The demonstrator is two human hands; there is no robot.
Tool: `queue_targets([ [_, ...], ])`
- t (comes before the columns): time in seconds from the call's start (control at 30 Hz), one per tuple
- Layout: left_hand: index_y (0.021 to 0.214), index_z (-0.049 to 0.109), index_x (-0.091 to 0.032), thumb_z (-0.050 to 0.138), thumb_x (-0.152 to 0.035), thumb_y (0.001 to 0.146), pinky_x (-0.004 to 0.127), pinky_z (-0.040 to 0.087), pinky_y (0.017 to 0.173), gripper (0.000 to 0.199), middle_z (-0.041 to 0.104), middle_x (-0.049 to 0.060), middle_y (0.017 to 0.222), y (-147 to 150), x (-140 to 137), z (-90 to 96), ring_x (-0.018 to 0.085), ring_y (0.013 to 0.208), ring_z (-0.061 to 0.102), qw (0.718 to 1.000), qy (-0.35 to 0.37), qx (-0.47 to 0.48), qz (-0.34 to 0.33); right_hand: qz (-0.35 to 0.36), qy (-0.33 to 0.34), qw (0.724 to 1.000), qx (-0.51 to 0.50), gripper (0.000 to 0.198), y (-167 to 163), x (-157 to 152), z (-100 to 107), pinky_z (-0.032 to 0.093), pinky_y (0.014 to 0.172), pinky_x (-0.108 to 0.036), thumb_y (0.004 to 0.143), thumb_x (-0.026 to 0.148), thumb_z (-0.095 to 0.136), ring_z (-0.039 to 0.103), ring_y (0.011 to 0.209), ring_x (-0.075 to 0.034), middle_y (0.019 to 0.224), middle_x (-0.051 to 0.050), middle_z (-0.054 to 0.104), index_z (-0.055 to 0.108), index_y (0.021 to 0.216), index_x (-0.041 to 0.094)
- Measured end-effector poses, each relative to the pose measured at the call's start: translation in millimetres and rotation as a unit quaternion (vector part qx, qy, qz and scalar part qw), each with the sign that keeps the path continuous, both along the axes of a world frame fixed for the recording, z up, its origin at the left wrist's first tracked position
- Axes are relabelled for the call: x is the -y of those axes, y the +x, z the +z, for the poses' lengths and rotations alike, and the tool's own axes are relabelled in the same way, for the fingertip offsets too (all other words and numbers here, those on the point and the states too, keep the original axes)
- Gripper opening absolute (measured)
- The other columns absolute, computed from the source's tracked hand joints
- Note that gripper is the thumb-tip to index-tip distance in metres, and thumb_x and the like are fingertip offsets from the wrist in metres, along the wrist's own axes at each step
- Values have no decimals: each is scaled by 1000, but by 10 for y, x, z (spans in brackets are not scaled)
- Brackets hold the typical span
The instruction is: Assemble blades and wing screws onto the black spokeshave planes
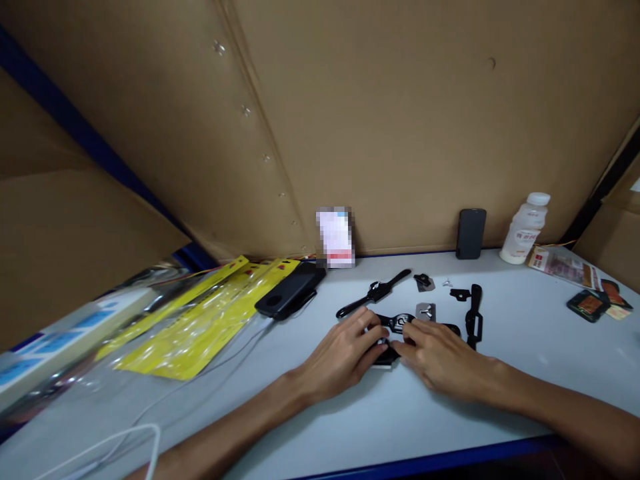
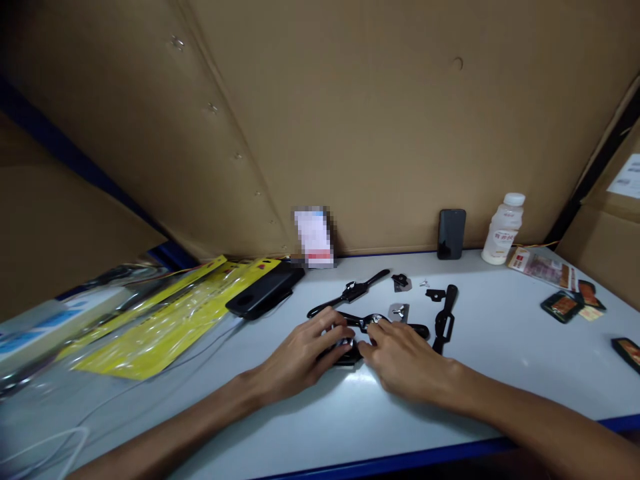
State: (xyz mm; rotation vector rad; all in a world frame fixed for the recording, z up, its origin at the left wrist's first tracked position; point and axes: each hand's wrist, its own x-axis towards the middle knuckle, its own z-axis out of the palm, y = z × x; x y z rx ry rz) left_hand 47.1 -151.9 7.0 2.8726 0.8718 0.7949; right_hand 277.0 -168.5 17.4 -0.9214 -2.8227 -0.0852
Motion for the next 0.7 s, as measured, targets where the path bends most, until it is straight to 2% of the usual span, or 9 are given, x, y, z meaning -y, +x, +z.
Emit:
queue_targets([
  [0.13, 97, 64, -14, 40, -6, 98, 33, 49, 71, 25, 63, 10, 98, -4, -4, 22, 22, 87, 53, 991, 109, -72, -40, -3, 0, 1000, -7, 26, 7, 3, -2, 50, 86, -39, 97, 7, 47, 63, 95, -26, 100, -13, 65, 68, 112, 9],
  [0.27, 91, 64, -13, 41, -6, 100, 33, 46, 69, 27, 66, 9, 96, -2, 8, 74, 22, 85, 53, 978, 164, -100, -77, -6, 1, 1000, 6, 26, 12, 4, 3, 49, 83, -38, 96, 6, 46, 62, 92, -25, 98, -12, 65, 68, 110, 10],
  [0.5, 85, 66, -13, 38, -9, 104, 33, 43, 66, 33, 67, 8, 94, 15, 2, 86, 20, 80, 52, 966, 220, -98, -89, -3, -6, 1000, -8, 28, 8, -10, -21, 49, 80, -38, 97, 6, 42, 61, 89, -25, 96, -12, 64, 68, 106, 10],
  [0.7, 84, 66, -12, 41, -9, 103, 32, 42, 64, 32, 67, 7, 93, 20, 3, 92, 20, 78, 52, 965, 227, -83, -96, -4, 4, 1000, 7, 26, 7, -15, -20, 49, 79, -37, 97, 7, 43, 60, 87, -23, 96, -11, 64, 67, 106, 10],
])
